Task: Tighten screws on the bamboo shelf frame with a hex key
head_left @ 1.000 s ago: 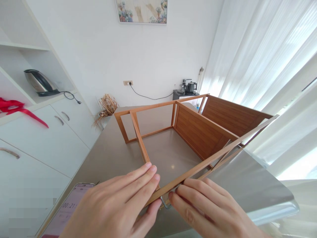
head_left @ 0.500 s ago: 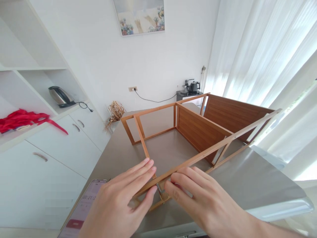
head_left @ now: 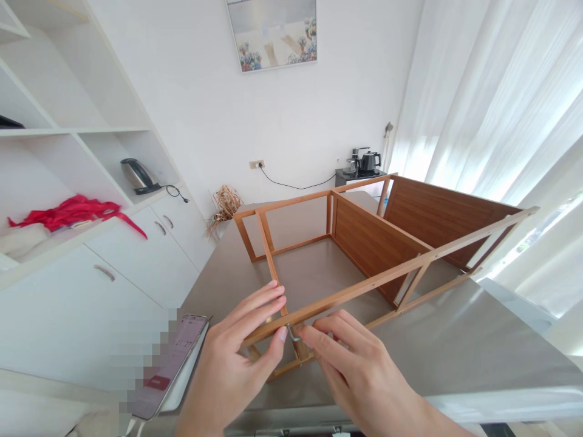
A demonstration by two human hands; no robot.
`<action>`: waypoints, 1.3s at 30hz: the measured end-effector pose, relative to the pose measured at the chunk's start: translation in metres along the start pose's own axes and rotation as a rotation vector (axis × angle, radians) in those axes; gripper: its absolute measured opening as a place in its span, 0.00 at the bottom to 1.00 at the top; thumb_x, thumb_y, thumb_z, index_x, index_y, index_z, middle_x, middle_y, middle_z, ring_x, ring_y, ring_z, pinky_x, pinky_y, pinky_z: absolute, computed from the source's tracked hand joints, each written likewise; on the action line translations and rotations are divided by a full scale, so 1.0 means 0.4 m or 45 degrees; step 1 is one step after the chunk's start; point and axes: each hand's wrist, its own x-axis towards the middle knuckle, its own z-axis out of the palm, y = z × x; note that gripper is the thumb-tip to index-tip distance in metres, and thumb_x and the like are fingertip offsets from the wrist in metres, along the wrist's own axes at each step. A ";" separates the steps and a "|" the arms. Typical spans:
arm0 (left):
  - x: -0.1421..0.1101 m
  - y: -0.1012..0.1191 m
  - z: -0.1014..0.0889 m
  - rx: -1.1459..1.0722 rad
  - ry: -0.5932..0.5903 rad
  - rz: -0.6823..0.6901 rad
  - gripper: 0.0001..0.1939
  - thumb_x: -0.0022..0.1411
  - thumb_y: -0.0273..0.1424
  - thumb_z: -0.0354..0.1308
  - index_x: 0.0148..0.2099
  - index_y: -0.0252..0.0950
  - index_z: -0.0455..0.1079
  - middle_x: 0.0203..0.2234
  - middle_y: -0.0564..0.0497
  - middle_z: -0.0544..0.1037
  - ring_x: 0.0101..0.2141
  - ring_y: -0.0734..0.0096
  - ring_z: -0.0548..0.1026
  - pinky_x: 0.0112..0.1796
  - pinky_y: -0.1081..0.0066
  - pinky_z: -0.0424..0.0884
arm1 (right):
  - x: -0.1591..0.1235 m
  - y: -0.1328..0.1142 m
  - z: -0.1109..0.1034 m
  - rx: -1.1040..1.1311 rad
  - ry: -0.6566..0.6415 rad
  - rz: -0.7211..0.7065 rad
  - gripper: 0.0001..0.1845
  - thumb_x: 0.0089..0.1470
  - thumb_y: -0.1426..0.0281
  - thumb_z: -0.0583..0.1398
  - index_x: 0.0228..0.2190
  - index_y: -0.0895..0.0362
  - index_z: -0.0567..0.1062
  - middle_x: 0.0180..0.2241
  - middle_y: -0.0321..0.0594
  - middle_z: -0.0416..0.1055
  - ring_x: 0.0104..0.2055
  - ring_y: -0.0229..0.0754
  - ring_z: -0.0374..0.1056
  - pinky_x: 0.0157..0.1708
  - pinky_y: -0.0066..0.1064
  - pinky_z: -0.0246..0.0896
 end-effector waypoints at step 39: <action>0.013 -0.010 0.007 0.024 0.160 0.190 0.19 0.61 0.21 0.61 0.54 0.38 0.75 0.51 0.49 0.81 0.52 0.62 0.79 0.57 0.60 0.76 | -0.022 0.007 0.070 0.045 0.107 0.005 0.20 0.60 0.83 0.55 0.50 0.56 0.74 0.37 0.43 0.78 0.37 0.38 0.75 0.37 0.26 0.73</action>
